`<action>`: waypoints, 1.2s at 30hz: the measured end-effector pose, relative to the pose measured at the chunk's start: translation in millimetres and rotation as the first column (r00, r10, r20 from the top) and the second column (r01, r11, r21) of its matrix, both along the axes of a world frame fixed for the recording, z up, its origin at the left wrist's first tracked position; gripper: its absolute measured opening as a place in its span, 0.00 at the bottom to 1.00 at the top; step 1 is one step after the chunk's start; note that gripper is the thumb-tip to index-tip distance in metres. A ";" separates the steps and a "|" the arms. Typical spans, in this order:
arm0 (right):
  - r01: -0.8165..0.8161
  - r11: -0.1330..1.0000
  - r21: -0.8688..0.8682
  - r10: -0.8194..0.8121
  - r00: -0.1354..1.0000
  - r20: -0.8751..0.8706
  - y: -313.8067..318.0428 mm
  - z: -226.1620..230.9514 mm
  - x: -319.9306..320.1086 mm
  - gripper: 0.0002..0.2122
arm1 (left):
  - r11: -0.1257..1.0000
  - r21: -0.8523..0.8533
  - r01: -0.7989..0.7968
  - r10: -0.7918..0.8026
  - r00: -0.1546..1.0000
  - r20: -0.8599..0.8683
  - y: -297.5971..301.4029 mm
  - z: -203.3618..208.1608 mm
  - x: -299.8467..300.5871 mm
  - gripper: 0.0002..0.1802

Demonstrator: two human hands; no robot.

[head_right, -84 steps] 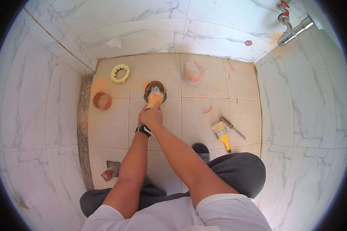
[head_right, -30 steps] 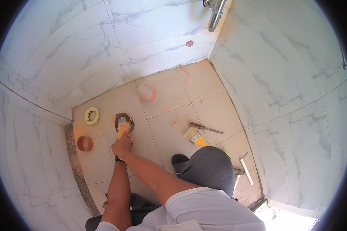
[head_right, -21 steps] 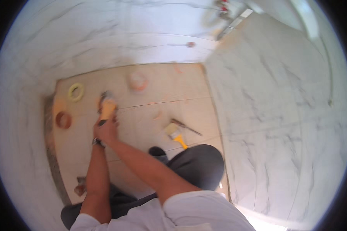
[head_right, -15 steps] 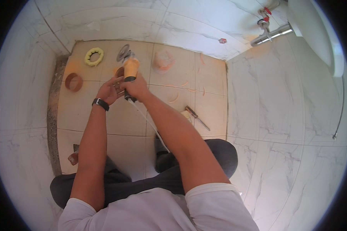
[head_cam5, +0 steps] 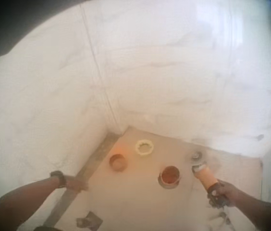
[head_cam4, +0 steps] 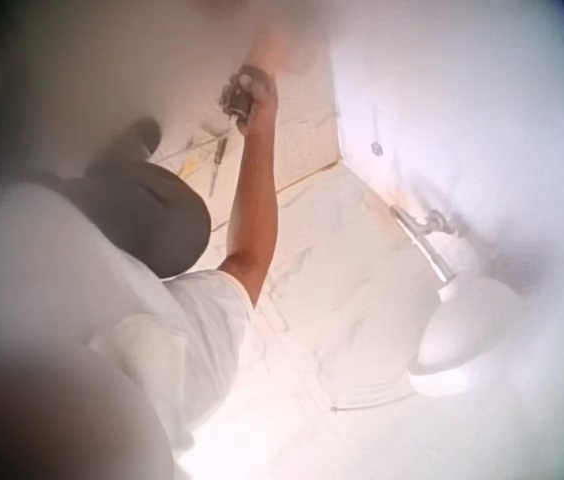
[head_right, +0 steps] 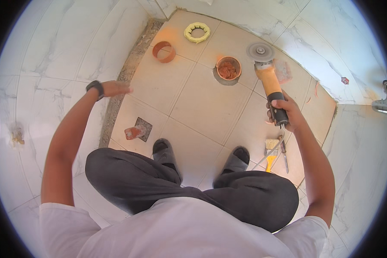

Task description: The person uses an angle grinder to smooth the edges of a plastic pipe protruding from the floor. They repeatedly grind the pipe's rim, pause to wipe away debris with a cloth, and continue grinding until the end of the clip.

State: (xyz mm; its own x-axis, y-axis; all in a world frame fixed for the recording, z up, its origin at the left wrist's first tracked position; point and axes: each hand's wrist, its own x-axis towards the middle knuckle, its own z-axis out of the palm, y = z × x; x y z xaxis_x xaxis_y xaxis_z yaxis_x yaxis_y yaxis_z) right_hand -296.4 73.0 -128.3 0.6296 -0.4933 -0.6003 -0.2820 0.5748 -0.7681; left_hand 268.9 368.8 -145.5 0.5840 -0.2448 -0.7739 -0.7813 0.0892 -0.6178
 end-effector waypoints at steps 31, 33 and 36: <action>-0.363 0.925 0.114 0.375 0.920 -0.117 -4.0 -52.8 -5.9 0.25 | -0.337 0.859 -0.386 -0.533 -0.674 -0.512 -214.6 -109.3 -402.5 0.23; -0.629 0.709 -0.319 0.416 0.738 -0.530 -4.0 -43.4 2.9 0.24 | -0.448 0.783 -0.433 -0.538 -0.568 -0.622 -220.9 -103.6 -409.8 0.26; -0.614 0.465 -0.638 0.160 0.767 -0.621 16.9 -45.8 18.8 0.28 | -0.546 0.656 -0.521 -0.474 -0.454 -0.755 -231.9 -94.5 -416.1 0.32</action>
